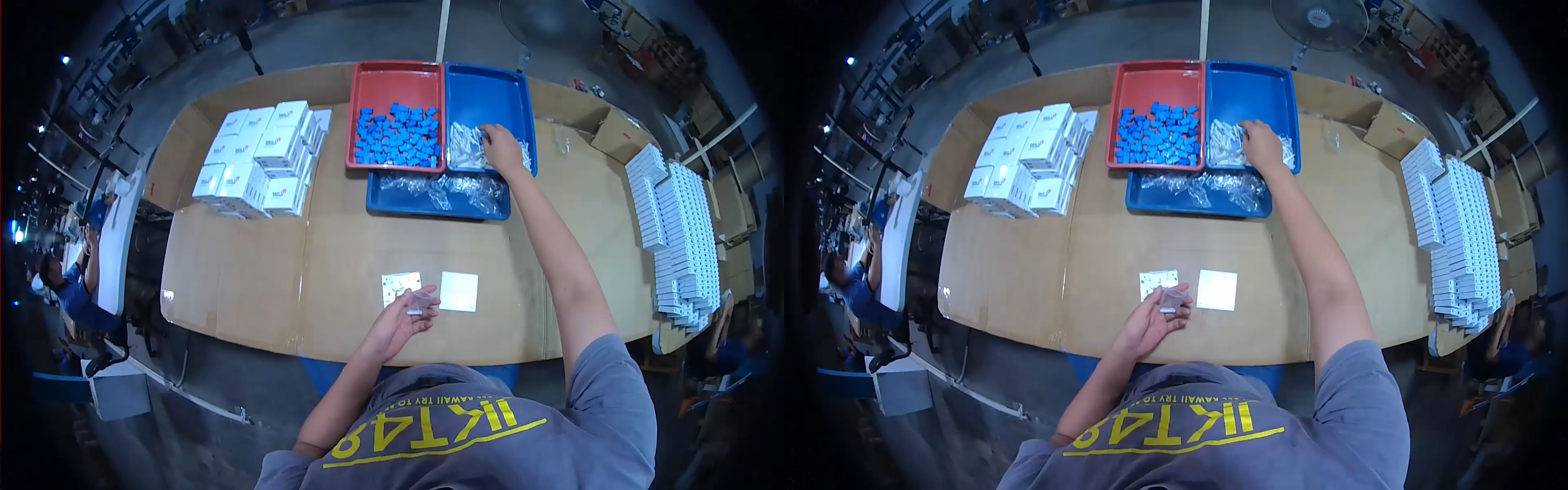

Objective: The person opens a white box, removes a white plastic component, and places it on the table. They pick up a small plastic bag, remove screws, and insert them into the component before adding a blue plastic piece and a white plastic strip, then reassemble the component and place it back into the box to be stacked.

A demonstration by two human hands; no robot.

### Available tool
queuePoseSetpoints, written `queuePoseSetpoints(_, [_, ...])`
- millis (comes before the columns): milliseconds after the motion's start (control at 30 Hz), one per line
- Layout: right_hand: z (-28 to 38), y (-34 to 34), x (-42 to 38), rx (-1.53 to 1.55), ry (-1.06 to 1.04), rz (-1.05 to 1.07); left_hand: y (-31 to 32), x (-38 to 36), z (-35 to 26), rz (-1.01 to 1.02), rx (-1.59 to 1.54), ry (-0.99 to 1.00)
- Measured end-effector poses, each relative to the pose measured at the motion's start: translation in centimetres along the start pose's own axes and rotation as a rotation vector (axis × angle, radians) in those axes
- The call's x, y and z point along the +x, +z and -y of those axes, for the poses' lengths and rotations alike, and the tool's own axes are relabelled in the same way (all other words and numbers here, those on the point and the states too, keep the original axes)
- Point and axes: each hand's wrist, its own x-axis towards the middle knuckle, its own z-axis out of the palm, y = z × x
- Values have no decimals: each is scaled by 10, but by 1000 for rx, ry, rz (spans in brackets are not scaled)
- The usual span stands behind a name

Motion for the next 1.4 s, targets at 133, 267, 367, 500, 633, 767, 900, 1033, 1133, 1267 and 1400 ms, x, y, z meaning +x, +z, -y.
queuePoseSetpoints(133, [-13,19,19,-132,-114,-29,1,-4,-6,-69,217,64])
queuePoseSetpoints(267, [-13,15,23,-111,-132,28,-2,-8,-11,-70,199,86])
queuePoseSetpoints(367, [-14,13,24,-122,-160,55,-6,-5,-12,-80,186,86])
queuePoseSetpoints(500, [-8,6,22,-118,-156,96,-11,5,-13,-59,198,47])
queuePoseSetpoints(633, [-11,11,22,-61,-169,93,-2,13,-14,-51,205,29])
queuePoseSetpoints(767, [-12,11,25,-10,-195,95,1,15,-14,-27,236,16])
queuePoseSetpoints(900, [-13,7,30,-44,-195,144,1,14,-15,-35,236,18])
queuePoseSetpoints(1033, [-16,13,25,-87,-248,95,3,10,-18,-50,217,21])
queuePoseSetpoints(1133, [-18,15,20,-47,-256,-16,-2,12,-14,-53,200,7])
queuePoseSetpoints(1267, [-14,19,33,574,81,-256,-1,10,-10,-98,253,20])
queuePoseSetpoints(1400, [56,-75,8,1746,400,-98,-5,9,-12,-51,180,4])
